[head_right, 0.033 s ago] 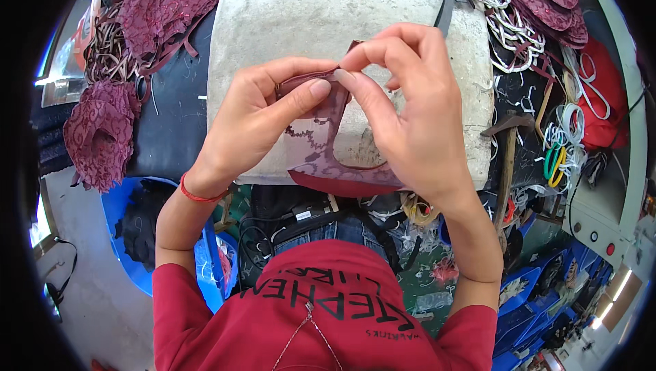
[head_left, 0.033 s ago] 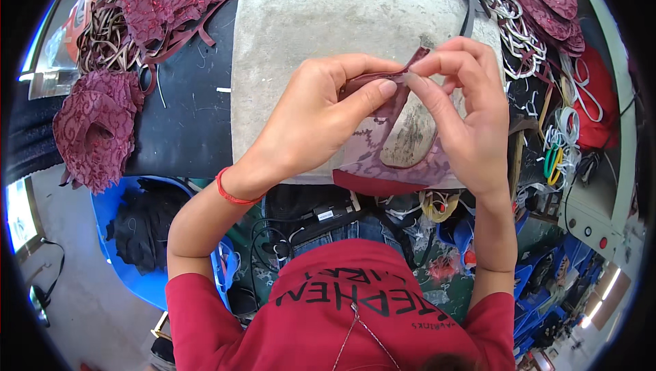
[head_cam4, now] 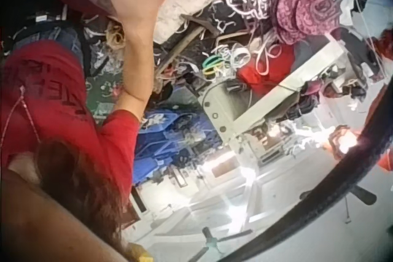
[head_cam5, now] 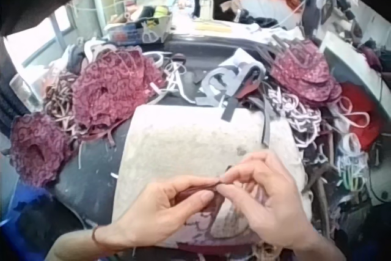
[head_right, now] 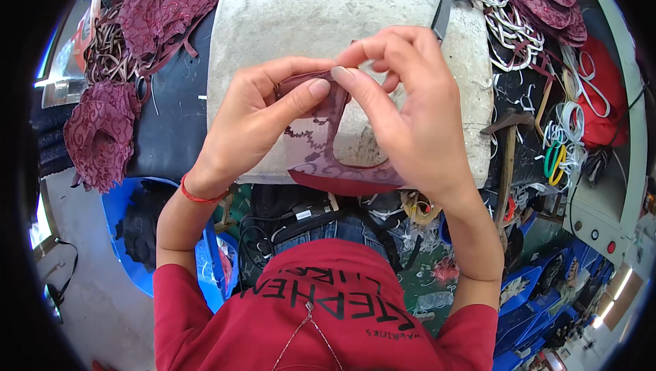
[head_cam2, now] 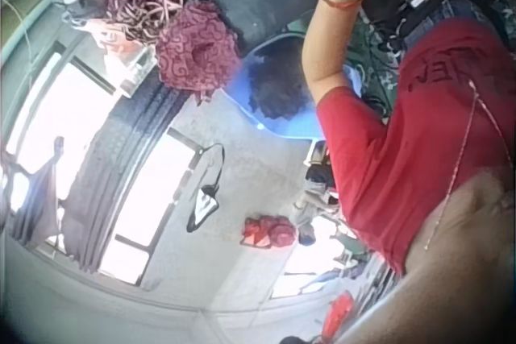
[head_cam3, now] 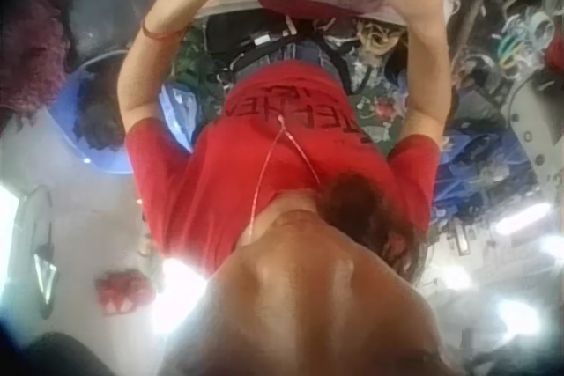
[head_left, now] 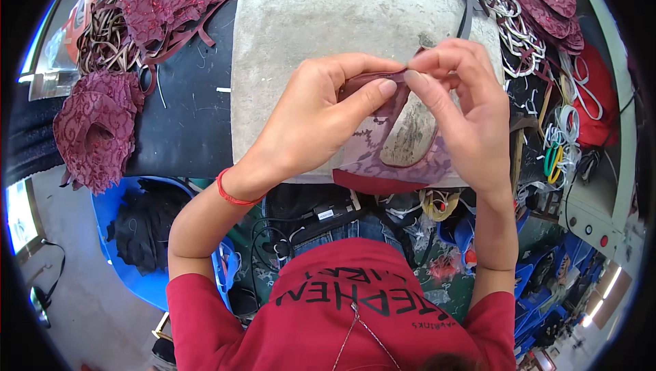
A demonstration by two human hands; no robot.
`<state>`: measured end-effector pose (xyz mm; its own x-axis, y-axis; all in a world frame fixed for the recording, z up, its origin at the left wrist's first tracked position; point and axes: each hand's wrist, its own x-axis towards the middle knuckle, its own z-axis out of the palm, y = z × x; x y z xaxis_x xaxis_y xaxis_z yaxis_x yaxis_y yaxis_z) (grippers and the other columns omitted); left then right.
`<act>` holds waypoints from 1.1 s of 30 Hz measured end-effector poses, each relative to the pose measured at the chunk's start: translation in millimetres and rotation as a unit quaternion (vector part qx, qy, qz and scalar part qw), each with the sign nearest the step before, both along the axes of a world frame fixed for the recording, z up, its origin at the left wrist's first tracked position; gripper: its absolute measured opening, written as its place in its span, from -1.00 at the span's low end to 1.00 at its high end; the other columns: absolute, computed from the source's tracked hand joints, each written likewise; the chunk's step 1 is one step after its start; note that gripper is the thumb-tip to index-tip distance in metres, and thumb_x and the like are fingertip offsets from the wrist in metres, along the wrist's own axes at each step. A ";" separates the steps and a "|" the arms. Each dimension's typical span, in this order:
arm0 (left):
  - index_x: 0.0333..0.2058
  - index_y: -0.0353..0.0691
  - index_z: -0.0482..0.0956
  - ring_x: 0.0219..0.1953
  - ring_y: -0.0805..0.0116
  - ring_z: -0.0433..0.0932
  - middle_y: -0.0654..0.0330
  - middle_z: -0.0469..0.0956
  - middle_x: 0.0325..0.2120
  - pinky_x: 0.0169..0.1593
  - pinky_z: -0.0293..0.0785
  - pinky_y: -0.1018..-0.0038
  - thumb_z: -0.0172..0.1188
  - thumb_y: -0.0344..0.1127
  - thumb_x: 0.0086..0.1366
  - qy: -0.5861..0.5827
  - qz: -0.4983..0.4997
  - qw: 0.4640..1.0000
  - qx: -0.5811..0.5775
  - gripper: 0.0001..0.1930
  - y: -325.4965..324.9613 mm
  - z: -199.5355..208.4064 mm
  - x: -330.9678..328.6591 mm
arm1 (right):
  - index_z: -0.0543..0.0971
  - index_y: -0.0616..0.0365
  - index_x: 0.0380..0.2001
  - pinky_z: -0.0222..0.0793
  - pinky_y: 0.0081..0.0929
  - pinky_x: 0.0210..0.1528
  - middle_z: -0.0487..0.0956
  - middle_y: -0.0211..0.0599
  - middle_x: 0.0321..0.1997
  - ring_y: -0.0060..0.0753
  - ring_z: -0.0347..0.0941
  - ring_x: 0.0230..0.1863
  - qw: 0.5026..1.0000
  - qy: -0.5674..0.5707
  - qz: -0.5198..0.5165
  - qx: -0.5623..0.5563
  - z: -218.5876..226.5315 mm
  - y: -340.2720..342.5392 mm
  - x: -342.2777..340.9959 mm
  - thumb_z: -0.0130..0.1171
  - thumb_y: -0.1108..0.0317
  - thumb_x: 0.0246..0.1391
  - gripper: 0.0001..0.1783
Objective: The person aligns fabric shoe upper components onto reinforcement pieces, removes the backing from adhesive strips to secure the layers together, and flattens the seams using a hammer.
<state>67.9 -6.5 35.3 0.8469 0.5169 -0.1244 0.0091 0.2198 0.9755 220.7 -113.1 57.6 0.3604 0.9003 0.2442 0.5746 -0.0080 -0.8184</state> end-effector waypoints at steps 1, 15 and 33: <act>0.00 -0.39 0.49 -0.20 0.52 0.55 0.17 0.60 -0.22 -0.10 0.50 0.58 0.10 -0.39 0.34 -0.001 -0.003 1.000 0.001 -0.71 -1.4 2.3 0.2 | 0.55 0.23 -0.21 0.35 -0.59 -0.18 0.55 -0.28 -0.22 -0.54 0.45 -0.20 0.998 0.043 0.002 -0.040 4.2 -0.1 2.0 0.24 0.39 0.03 -0.76; -0.02 -0.42 0.48 -0.13 0.42 0.56 0.05 0.58 -0.16 -0.02 0.50 0.50 0.09 -0.43 0.33 -0.043 0.053 0.998 -0.013 -0.72 -17.0 -0.5 -1.3 | 0.52 0.30 -0.26 0.36 -0.64 -0.25 0.50 -0.38 -0.29 -0.57 0.45 -0.25 0.994 0.103 -0.009 0.018 -0.8 4.6 -7.8 0.16 0.37 0.15 -0.81; -0.19 -0.40 0.55 -0.29 0.56 0.55 0.20 0.61 -0.35 -0.18 0.50 0.61 0.10 -0.39 0.34 -0.093 0.141 0.986 -0.008 -0.82 -24.7 2.8 -4.2 | 0.53 0.28 -0.50 0.35 -0.65 -0.39 0.53 -0.41 -0.52 -0.64 0.46 -0.45 0.983 0.176 0.017 0.041 -5.2 4.2 -16.1 0.20 0.40 0.12 -0.82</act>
<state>63.8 -31.2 38.1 0.6788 0.7343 0.0099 -0.2330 0.2027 0.9511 204.6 -108.9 52.4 0.4047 0.8961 0.1824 0.2546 0.0811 -0.9636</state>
